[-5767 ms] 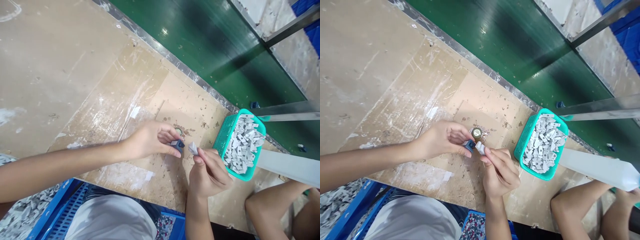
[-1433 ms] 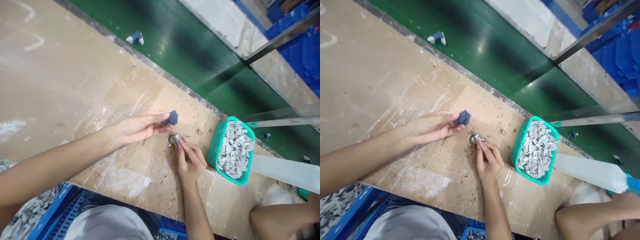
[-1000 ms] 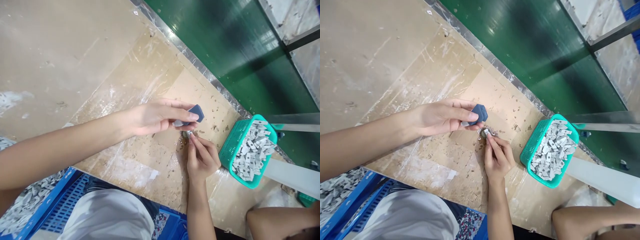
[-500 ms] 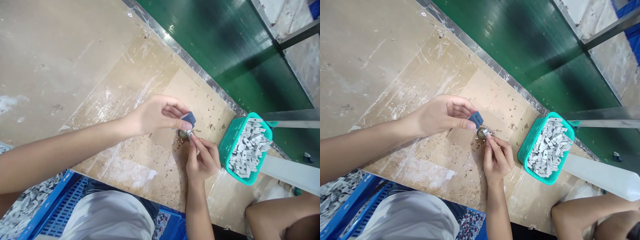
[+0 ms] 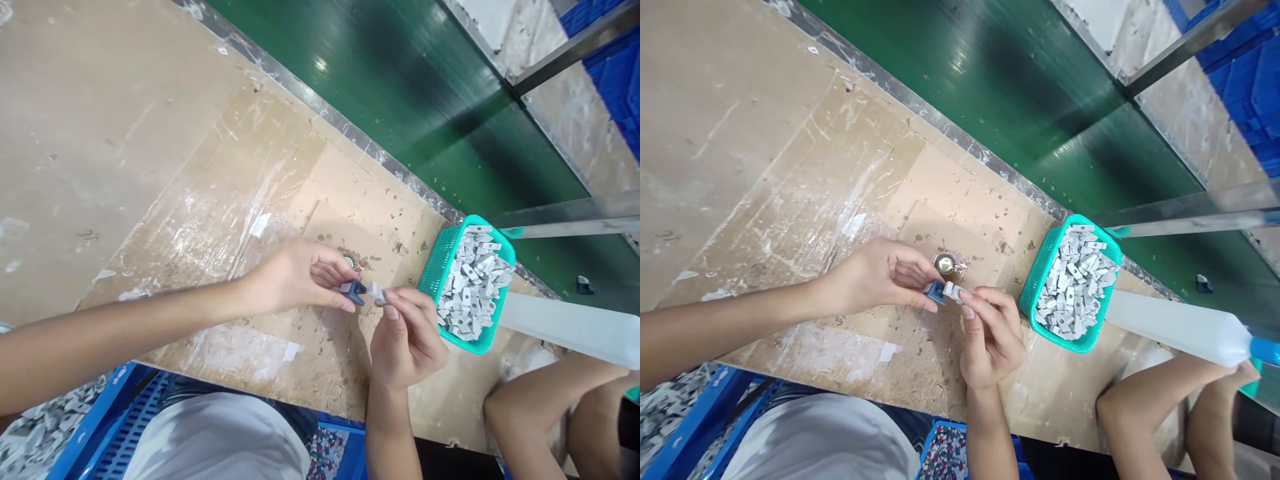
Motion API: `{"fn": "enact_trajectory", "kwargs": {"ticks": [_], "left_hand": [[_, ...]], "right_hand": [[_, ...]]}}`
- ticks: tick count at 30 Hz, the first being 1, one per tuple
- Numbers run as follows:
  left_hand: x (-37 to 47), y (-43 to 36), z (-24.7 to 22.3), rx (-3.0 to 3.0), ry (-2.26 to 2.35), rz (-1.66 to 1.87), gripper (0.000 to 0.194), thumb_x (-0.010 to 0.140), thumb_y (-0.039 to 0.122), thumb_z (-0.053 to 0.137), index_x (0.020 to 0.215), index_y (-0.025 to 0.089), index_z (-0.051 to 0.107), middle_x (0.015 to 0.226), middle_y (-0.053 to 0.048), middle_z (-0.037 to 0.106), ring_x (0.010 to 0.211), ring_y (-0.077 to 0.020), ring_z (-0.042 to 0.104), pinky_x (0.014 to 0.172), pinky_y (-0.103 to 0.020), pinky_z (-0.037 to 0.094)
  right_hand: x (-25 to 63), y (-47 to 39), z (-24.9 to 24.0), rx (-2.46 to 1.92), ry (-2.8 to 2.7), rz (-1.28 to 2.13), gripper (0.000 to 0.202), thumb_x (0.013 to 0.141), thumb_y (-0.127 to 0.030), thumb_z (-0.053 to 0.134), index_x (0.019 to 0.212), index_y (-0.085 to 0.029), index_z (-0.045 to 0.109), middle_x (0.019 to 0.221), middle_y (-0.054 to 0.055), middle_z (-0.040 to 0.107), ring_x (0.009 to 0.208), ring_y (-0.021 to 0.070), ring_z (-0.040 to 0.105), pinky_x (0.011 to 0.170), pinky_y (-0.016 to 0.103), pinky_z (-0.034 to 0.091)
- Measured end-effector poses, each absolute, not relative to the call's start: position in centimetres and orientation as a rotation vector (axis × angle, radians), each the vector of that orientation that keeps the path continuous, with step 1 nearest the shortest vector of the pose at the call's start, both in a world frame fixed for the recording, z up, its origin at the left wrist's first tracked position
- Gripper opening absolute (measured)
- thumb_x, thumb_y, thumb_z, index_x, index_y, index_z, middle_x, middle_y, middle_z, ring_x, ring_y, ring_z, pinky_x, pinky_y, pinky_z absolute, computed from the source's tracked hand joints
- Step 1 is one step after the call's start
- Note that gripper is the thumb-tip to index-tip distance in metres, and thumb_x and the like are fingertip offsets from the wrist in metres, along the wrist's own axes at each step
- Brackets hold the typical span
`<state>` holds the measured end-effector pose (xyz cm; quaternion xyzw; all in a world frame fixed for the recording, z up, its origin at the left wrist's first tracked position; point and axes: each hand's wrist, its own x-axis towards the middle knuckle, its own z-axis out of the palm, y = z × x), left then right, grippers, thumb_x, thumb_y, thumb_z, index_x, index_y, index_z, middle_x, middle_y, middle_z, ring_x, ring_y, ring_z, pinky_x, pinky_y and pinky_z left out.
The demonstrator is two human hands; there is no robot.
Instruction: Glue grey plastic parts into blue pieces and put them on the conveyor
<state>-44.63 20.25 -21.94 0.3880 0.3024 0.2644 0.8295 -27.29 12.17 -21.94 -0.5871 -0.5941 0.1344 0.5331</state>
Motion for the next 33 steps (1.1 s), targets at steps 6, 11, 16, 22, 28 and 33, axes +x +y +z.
{"fn": "enact_trajectory", "kwargs": {"ticks": [6,11,16,22,28,33], "left_hand": [[-44.7,20.1,-22.0,0.82,0.603,0.569,0.03,0.061,0.017,0.086,0.087,0.013,0.071,0.09,-0.006,0.075,0.087,-0.0183,0.071,0.087,-0.029,0.057],[-44.8,19.9,-22.0,0.821,0.594,0.572,0.028,0.064,0.018,0.085,0.089,0.015,0.072,0.091,-0.004,0.075,0.088,-0.0174,0.072,0.087,-0.026,0.057],[-44.9,19.8,-21.6,0.823,0.631,0.614,0.026,0.065,0.019,0.084,0.089,0.016,0.074,0.09,-0.004,0.076,0.086,-0.0187,0.072,0.085,-0.027,0.059],[-45.4,20.3,-21.2,0.824,0.694,0.596,0.027,0.061,0.018,0.086,0.086,0.016,0.075,0.086,-0.006,0.075,0.081,-0.0199,0.072,0.079,-0.029,0.059],[-45.7,21.0,-21.2,0.589,0.649,0.407,0.027,0.068,0.025,0.084,0.091,0.012,0.076,0.084,-0.01,0.073,0.073,-0.0155,0.069,0.066,-0.02,0.055],[-45.6,20.6,-20.5,0.357,0.534,0.379,0.021,0.076,0.029,0.078,0.09,0.013,0.076,0.084,-0.008,0.072,0.074,-0.014,0.068,0.072,-0.02,0.056]], "right_hand": [[-27.4,12.1,-21.3,-1.396,-1.468,0.389,0.028,0.087,-0.012,0.058,0.103,-0.031,0.073,0.086,0.003,0.065,0.079,0.0167,0.064,0.064,0.033,0.053],[-27.5,12.1,-20.9,-1.409,-1.518,0.441,0.032,0.086,-0.009,0.059,0.105,-0.032,0.072,0.088,0.003,0.065,0.08,0.0165,0.065,0.065,0.032,0.055],[-27.7,12.0,-20.9,-1.419,-1.545,0.454,0.037,0.085,-0.008,0.062,0.108,-0.036,0.071,0.091,0.002,0.066,0.082,0.0148,0.064,0.067,0.031,0.055],[-27.5,11.9,-20.0,-1.416,-1.598,0.603,0.042,0.085,-0.006,0.061,0.114,-0.037,0.068,0.093,0.002,0.064,0.084,0.0144,0.064,0.067,0.03,0.056],[-26.6,14.4,-16.7,-1.467,-1.702,0.855,0.027,0.091,-0.019,0.059,0.112,-0.031,0.07,0.095,0.003,0.068,0.089,0.0144,0.066,0.077,0.031,0.058],[-27.0,16.7,-15.1,-1.391,-1.646,1.033,0.016,0.09,-0.024,0.061,0.098,-0.025,0.075,0.102,0.004,0.075,0.099,0.0177,0.07,0.085,0.034,0.059]]}}
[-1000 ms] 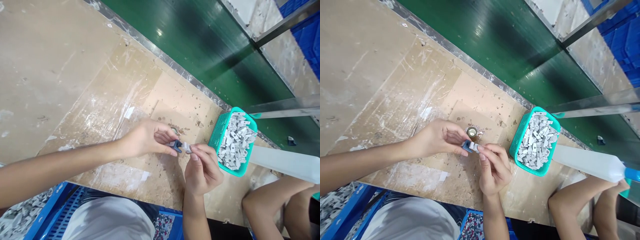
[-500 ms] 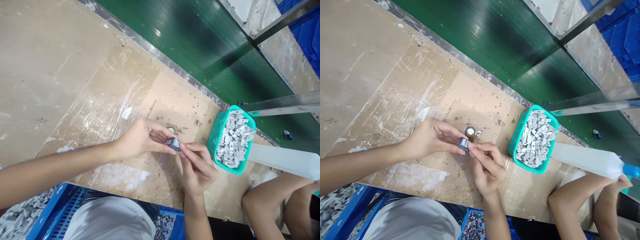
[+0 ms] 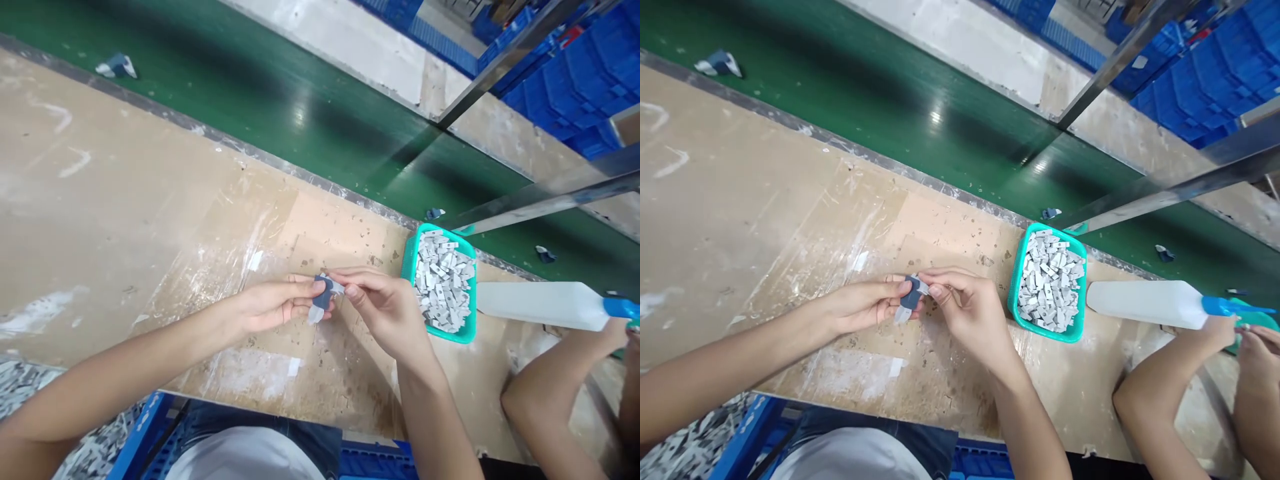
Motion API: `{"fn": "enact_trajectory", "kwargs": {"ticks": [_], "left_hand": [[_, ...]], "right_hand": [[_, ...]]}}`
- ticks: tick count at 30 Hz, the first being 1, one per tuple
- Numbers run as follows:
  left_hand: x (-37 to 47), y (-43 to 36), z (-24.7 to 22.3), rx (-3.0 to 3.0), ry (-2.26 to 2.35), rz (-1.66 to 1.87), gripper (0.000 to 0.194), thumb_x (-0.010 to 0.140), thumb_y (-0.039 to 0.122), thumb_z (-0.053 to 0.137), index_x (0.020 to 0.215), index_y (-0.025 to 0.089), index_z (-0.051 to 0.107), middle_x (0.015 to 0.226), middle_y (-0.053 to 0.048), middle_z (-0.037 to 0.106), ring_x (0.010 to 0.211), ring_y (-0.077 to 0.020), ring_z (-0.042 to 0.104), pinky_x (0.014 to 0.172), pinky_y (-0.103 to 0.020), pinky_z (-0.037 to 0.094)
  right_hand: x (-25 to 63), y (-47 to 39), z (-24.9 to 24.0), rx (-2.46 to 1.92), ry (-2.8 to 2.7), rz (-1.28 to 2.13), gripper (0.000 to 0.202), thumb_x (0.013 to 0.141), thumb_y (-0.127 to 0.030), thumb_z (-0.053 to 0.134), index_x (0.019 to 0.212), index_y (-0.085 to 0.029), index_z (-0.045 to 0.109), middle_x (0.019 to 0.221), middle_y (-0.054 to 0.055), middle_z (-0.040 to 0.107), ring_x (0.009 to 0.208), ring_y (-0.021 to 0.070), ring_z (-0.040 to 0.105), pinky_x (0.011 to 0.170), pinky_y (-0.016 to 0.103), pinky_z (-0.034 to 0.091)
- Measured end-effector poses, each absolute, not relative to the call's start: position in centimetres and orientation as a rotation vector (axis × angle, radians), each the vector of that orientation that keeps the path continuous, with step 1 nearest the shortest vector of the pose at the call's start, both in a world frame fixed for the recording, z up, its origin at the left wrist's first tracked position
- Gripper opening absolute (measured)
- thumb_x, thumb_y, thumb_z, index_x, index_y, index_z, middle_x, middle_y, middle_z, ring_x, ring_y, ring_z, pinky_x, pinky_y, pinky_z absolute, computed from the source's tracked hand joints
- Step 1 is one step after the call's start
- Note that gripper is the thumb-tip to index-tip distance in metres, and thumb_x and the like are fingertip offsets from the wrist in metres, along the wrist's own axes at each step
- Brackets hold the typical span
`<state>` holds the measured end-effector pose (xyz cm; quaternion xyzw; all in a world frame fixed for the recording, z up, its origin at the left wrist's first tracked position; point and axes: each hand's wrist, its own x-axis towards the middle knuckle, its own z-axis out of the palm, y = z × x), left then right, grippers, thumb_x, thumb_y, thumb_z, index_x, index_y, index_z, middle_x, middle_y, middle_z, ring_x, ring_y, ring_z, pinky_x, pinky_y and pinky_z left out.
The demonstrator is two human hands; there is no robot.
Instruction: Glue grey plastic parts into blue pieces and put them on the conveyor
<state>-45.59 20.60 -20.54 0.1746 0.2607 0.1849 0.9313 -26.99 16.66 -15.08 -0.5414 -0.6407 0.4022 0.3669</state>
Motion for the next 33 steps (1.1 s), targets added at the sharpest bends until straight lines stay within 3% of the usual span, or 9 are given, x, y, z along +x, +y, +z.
{"fn": "enact_trajectory", "kwargs": {"ticks": [10,16,19,23,28,33], "left_hand": [[-45.8,20.0,-20.9,0.355,0.531,0.384,0.02,0.075,0.026,0.079,0.09,0.013,0.075,0.087,-0.008,0.071,0.078,-0.0143,0.067,0.076,-0.021,0.056],[-45.8,20.0,-20.8,0.429,0.557,0.344,0.024,0.072,0.029,0.082,0.088,0.013,0.075,0.086,-0.008,0.072,0.077,-0.015,0.068,0.073,-0.02,0.055],[-45.6,20.1,-20.1,0.535,0.638,0.356,0.027,0.071,0.03,0.083,0.091,0.013,0.075,0.089,-0.01,0.073,0.08,-0.0158,0.068,0.077,-0.021,0.055],[-45.7,21.4,-18.5,0.807,0.774,0.404,0.029,0.073,0.03,0.081,0.097,0.015,0.075,0.098,-0.01,0.073,0.087,-0.0179,0.067,0.077,-0.02,0.052],[-45.1,27.4,-17.0,1.325,1.168,0.63,0.035,0.072,0.04,0.08,0.103,0.025,0.075,0.11,-0.002,0.072,0.107,-0.0229,0.063,0.097,-0.03,0.046],[-43.2,37.0,-19.1,1.663,1.526,0.793,0.049,0.07,0.04,0.08,0.112,0.016,0.072,0.106,-0.008,0.073,0.102,-0.026,0.067,0.095,-0.031,0.047]], "right_hand": [[-28.4,15.9,-15.3,-1.388,-1.48,1.029,0.017,0.088,-0.024,0.06,0.091,-0.021,0.076,0.092,0.005,0.077,0.087,0.0191,0.074,0.073,0.029,0.062],[-28.9,14.8,-15.7,-1.344,-1.34,1.122,0.018,0.088,-0.027,0.06,0.09,-0.023,0.077,0.097,0.006,0.076,0.089,0.0201,0.073,0.082,0.032,0.059],[-27.2,14.5,-15.8,-1.271,-1.356,1.205,0.021,0.09,-0.03,0.059,0.101,-0.024,0.075,0.107,0.004,0.074,0.103,0.0203,0.069,0.092,0.035,0.055],[-20.6,14.1,-16.3,-1.543,-1.273,0.82,0.026,0.089,-0.034,0.059,0.11,-0.025,0.072,0.119,0.005,0.07,0.113,0.0216,0.063,0.103,0.041,0.047],[-12.5,13.9,-17.8,-1.879,-1.325,0.624,0.032,0.08,-0.032,0.065,0.109,-0.02,0.072,0.101,0.008,0.072,0.088,0.0213,0.067,0.08,0.037,0.054],[-11.7,15.5,-19.2,-1.951,-1.496,0.518,0.034,0.074,-0.017,0.065,0.106,-0.023,0.073,0.097,0.005,0.068,0.081,0.0179,0.062,0.079,0.035,0.051]]}}
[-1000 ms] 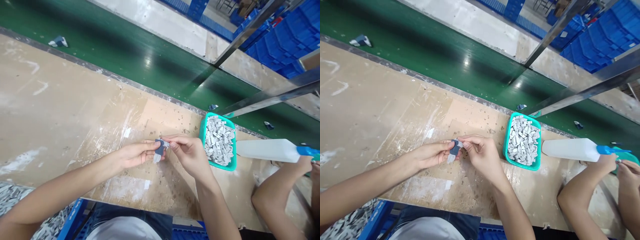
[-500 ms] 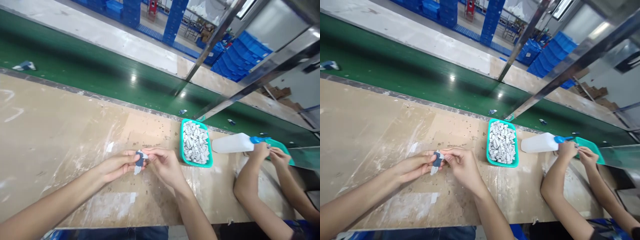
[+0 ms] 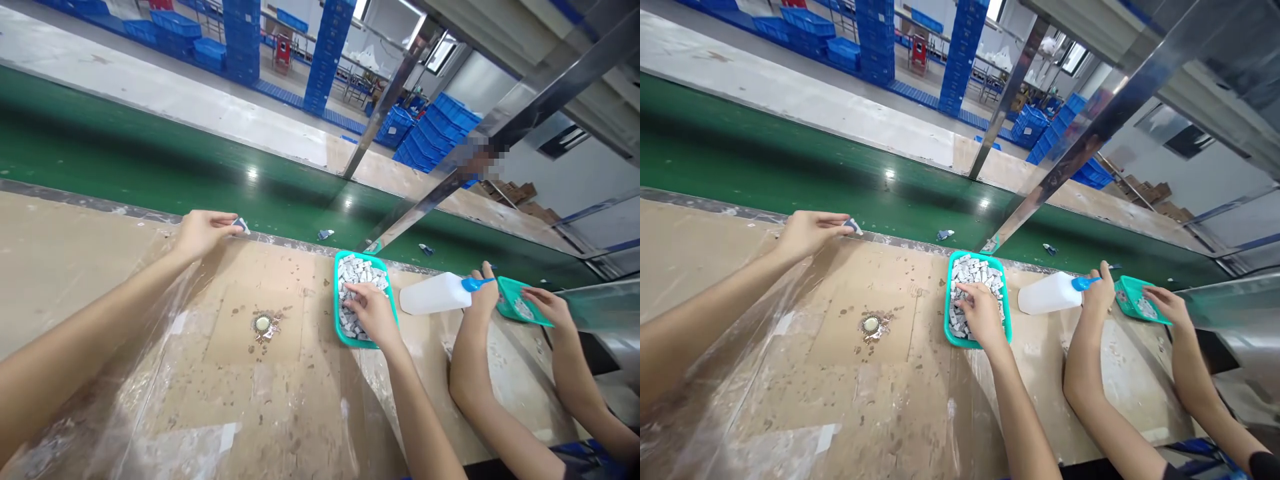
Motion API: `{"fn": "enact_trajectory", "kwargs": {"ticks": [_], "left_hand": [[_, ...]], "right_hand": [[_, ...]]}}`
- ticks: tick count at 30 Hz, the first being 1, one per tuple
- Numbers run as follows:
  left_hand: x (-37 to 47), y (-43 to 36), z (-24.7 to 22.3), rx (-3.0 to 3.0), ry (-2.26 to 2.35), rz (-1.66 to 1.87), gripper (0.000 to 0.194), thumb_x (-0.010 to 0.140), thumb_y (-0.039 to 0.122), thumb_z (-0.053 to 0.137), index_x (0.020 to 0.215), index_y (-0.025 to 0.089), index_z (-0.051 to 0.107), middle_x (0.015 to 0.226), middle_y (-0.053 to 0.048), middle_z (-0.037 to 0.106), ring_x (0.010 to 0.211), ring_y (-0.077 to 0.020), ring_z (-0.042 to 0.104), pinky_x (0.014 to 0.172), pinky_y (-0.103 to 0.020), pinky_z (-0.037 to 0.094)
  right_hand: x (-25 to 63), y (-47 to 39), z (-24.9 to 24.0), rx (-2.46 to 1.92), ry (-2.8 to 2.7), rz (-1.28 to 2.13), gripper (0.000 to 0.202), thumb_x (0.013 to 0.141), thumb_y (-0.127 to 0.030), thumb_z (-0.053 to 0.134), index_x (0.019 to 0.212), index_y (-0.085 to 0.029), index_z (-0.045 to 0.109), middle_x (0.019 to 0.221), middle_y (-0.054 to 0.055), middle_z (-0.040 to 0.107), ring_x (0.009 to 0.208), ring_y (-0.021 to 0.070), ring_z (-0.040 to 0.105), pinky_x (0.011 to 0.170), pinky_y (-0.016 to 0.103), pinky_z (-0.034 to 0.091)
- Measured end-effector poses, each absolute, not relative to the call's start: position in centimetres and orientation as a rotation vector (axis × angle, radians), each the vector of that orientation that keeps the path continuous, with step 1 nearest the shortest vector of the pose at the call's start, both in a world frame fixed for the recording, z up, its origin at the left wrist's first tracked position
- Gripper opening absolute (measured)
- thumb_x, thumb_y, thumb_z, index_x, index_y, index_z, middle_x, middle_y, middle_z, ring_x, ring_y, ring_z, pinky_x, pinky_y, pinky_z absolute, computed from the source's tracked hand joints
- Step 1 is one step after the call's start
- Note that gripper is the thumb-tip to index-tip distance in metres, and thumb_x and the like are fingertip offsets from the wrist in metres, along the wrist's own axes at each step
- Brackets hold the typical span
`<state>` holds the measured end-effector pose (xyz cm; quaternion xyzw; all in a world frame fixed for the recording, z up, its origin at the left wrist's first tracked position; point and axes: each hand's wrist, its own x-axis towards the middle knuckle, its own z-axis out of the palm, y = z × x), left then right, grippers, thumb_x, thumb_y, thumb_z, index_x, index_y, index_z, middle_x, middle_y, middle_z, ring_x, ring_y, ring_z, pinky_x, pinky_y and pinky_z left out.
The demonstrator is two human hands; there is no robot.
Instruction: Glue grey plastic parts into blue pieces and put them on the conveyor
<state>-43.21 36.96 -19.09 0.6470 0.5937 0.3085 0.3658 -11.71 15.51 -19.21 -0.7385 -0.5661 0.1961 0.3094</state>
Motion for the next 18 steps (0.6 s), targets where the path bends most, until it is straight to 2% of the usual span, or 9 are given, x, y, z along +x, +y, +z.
{"fn": "enact_trajectory", "kwargs": {"ticks": [4,7,10,12,15,18], "left_hand": [[-42.9,42.2,-21.2,1.716,1.654,0.71,0.046,0.074,0.041,0.074,0.111,0.013,0.072,0.095,-0.011,0.074,0.088,-0.0275,0.068,0.083,-0.034,0.051],[-42.5,43.5,-21.2,1.808,1.746,0.659,0.037,0.074,0.034,0.073,0.101,0.009,0.075,0.091,-0.016,0.073,0.098,-0.0356,0.064,0.09,-0.042,0.048],[-39.9,42.9,-20.3,1.935,1.76,0.696,0.041,0.077,0.028,0.068,0.112,0.005,0.07,0.112,-0.022,0.066,0.12,-0.0411,0.051,0.105,-0.049,0.036],[-36.8,41.9,-20.1,2.028,1.653,0.708,0.043,0.083,0.031,0.062,0.119,0.008,0.067,0.123,-0.02,0.061,0.123,-0.0361,0.05,0.108,-0.044,0.033],[-31.2,40.5,-20.9,2.095,1.407,0.65,0.046,0.084,0.046,0.062,0.115,0.013,0.07,0.118,-0.014,0.065,0.114,-0.0291,0.057,0.102,-0.033,0.04],[-27.2,39.8,-22.4,2.054,1.339,0.656,0.053,0.072,0.048,0.075,0.107,0.009,0.073,0.115,-0.019,0.064,0.118,-0.0366,0.051,0.102,-0.04,0.04]], "right_hand": [[-12.2,16.3,-19.8,-1.91,-1.529,0.527,0.027,0.072,-0.01,0.066,0.094,-0.023,0.076,0.1,0.006,0.068,0.095,0.0214,0.063,0.089,0.037,0.048],[-11.8,15.9,-19.9,-1.885,-1.528,0.523,0.017,0.075,-0.015,0.068,0.089,-0.022,0.075,0.101,0.006,0.07,0.096,0.0227,0.064,0.09,0.038,0.049],[-11.4,15.0,-19.7,-1.814,-1.416,0.63,0.012,0.08,-0.027,0.068,0.092,-0.023,0.069,0.113,0.006,0.07,0.09,0.021,0.068,0.085,0.038,0.053],[-11.6,14.3,-19.2,-1.691,-1.251,0.77,0.018,0.082,-0.036,0.067,0.094,-0.023,0.062,0.116,0.007,0.069,0.088,0.0206,0.069,0.079,0.036,0.056],[-12.6,13.4,-18.2,-1.514,-1.044,0.949,0.025,0.081,-0.041,0.07,0.09,-0.022,0.055,0.1,0.006,0.072,0.08,0.0194,0.071,0.067,0.03,0.057],[-13.9,12.2,-17.2,-1.478,-0.952,1.02,0.028,0.077,-0.039,0.074,0.091,-0.021,0.058,0.083,0.003,0.072,0.068,0.0156,0.069,0.065,0.027,0.057]]}}
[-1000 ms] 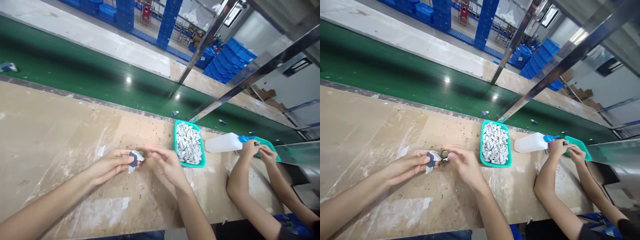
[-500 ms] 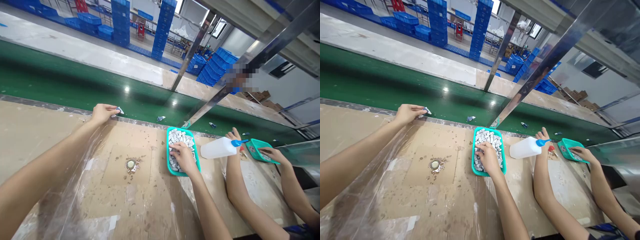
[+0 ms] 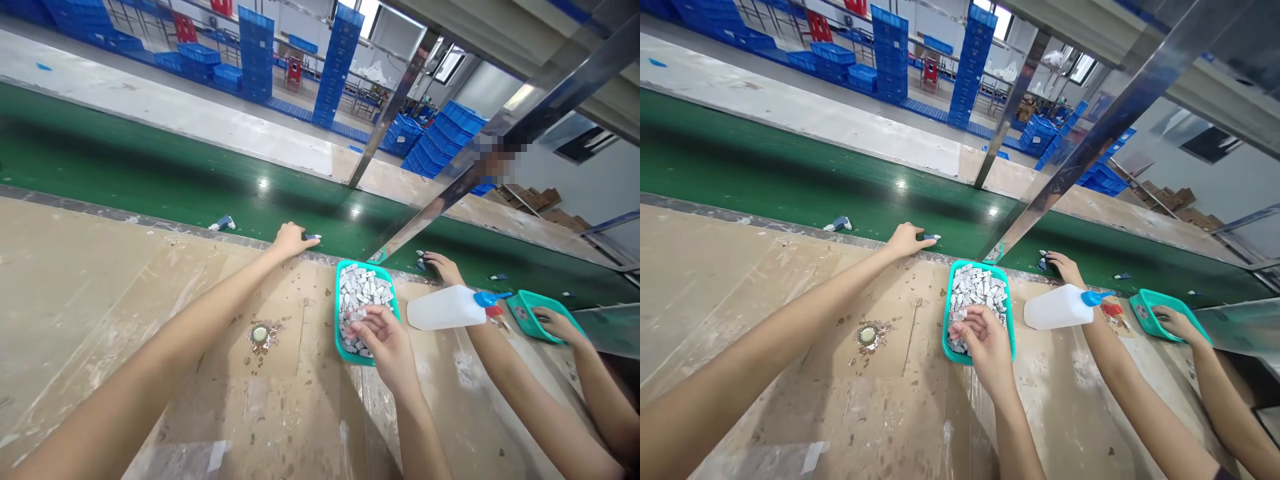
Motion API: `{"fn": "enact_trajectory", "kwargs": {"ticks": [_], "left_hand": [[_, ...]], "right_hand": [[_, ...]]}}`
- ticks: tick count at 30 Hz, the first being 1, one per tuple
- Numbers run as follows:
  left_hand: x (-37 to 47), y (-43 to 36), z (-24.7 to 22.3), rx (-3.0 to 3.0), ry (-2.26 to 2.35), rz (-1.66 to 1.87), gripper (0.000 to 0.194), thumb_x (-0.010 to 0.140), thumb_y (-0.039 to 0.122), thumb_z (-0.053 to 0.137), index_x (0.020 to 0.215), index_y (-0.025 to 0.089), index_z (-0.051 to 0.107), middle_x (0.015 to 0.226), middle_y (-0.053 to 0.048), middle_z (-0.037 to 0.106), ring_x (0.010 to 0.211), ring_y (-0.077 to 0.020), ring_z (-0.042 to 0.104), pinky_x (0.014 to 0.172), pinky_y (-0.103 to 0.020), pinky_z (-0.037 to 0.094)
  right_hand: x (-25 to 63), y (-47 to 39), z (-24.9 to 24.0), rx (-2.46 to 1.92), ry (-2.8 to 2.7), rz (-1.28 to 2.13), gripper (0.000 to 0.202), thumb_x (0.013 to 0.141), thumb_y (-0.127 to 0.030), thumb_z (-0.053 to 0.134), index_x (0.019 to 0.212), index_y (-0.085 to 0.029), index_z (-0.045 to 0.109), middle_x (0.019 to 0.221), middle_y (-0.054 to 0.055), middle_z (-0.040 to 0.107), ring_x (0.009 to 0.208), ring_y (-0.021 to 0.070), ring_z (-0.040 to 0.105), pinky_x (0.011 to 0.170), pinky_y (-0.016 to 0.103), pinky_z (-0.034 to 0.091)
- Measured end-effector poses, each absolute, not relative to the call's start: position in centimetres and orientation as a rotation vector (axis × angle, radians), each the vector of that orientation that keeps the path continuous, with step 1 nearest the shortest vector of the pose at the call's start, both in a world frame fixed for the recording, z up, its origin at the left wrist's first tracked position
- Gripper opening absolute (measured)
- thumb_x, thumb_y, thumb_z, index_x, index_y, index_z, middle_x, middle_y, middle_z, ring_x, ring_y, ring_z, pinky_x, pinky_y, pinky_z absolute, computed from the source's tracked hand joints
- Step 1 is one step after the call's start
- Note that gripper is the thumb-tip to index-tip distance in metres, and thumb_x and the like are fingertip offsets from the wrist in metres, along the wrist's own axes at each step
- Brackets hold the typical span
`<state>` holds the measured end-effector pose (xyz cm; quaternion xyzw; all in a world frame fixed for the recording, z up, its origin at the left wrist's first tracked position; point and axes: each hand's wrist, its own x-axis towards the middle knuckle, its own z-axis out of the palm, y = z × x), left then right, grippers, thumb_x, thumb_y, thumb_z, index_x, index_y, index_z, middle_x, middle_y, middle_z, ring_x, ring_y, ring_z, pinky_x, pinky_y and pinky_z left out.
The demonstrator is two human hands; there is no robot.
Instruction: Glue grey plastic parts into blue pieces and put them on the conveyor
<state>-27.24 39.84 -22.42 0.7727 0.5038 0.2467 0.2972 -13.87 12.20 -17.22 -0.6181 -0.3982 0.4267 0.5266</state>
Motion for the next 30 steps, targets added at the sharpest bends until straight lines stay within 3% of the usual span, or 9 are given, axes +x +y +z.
{"fn": "enact_trajectory", "kwargs": {"ticks": [3,6,9,13,16,19,24,30], "left_hand": [[-26.3,39.6,-23.3,1.96,1.311,0.743,0.035,0.071,0.03,0.077,0.1,0.011,0.074,0.112,-0.018,0.064,0.12,-0.0372,0.049,0.104,-0.044,0.037],[-27.9,38.9,-22.8,1.816,1.227,0.817,0.028,0.071,0.022,0.076,0.098,0.013,0.074,0.097,-0.012,0.068,0.101,-0.0293,0.06,0.095,-0.038,0.044],[-31.4,36.5,-21.4,1.661,1.095,0.851,0.035,0.073,0.028,0.075,0.105,0.013,0.072,0.093,-0.009,0.07,0.087,-0.0227,0.064,0.083,-0.032,0.049],[-37.7,30.9,-19.8,1.396,0.897,0.849,0.058,0.074,0.035,0.077,0.128,0.022,0.059,0.098,-0.005,0.07,0.09,-0.0163,0.067,0.083,-0.026,0.051],[-42.0,26.9,-19.8,0.902,0.811,0.851,0.045,0.065,0.026,0.085,0.105,0.018,0.066,0.088,-0.003,0.071,0.082,-0.0124,0.067,0.079,-0.021,0.051],[-44.6,24.9,-20.4,0.654,0.838,0.893,0.031,0.06,0.017,0.087,0.08,0.013,0.064,0.079,-0.003,0.07,0.074,-0.0112,0.067,0.074,-0.02,0.051],[-45.8,24.8,-21.0,0.626,0.749,0.951,0.03,0.064,0.012,0.084,0.087,0.012,0.065,0.089,-0.006,0.072,0.085,-0.0158,0.068,0.082,-0.026,0.053],[-46.2,24.9,-20.9,0.746,0.695,0.944,0.017,0.073,0.015,0.078,0.085,0.01,0.068,0.079,-0.003,0.068,0.072,-0.0119,0.064,0.068,-0.023,0.05]], "right_hand": [[-15.2,10.9,-16.6,-1.502,-0.935,1.043,0.028,0.077,-0.039,0.075,0.094,-0.02,0.064,0.084,0.004,0.071,0.069,0.0142,0.067,0.066,0.026,0.057],[-16.9,10.2,-16.5,-1.542,-1.014,1.048,0.024,0.08,-0.038,0.071,0.097,-0.02,0.069,0.091,0.006,0.07,0.074,0.015,0.067,0.066,0.027,0.057],[-19.2,10.6,-17.1,-1.53,-1.199,0.936,0.019,0.086,-0.034,0.065,0.098,-0.022,0.072,0.094,0.006,0.069,0.082,0.0172,0.067,0.07,0.028,0.057],[-22.6,12.4,-19.3,-1.531,-1.462,0.659,0.025,0.092,-0.026,0.055,0.113,-0.026,0.07,0.095,0.006,0.069,0.084,0.0156,0.066,0.075,0.028,0.056],[-24.6,13.4,-21.5,-1.57,-1.487,0.48,0.029,0.093,-0.022,0.054,0.119,-0.023,0.066,0.1,0.007,0.07,0.087,0.016,0.067,0.078,0.029,0.056],[-25.7,13.7,-23.3,-1.539,-1.512,0.345,0.023,0.088,-0.018,0.061,0.11,-0.021,0.068,0.097,0.006,0.072,0.084,0.0158,0.067,0.077,0.029,0.057],[-26.4,13.8,-24.6,-1.421,-1.651,0.19,0.028,0.085,-0.01,0.062,0.108,-0.023,0.07,0.093,0.006,0.071,0.085,0.0156,0.068,0.076,0.031,0.059],[-26.7,13.9,-25.2,-1.413,-1.743,0.059,0.036,0.082,-0.007,0.066,0.112,-0.026,0.07,0.094,0.005,0.071,0.081,0.0156,0.069,0.072,0.031,0.06]]}}
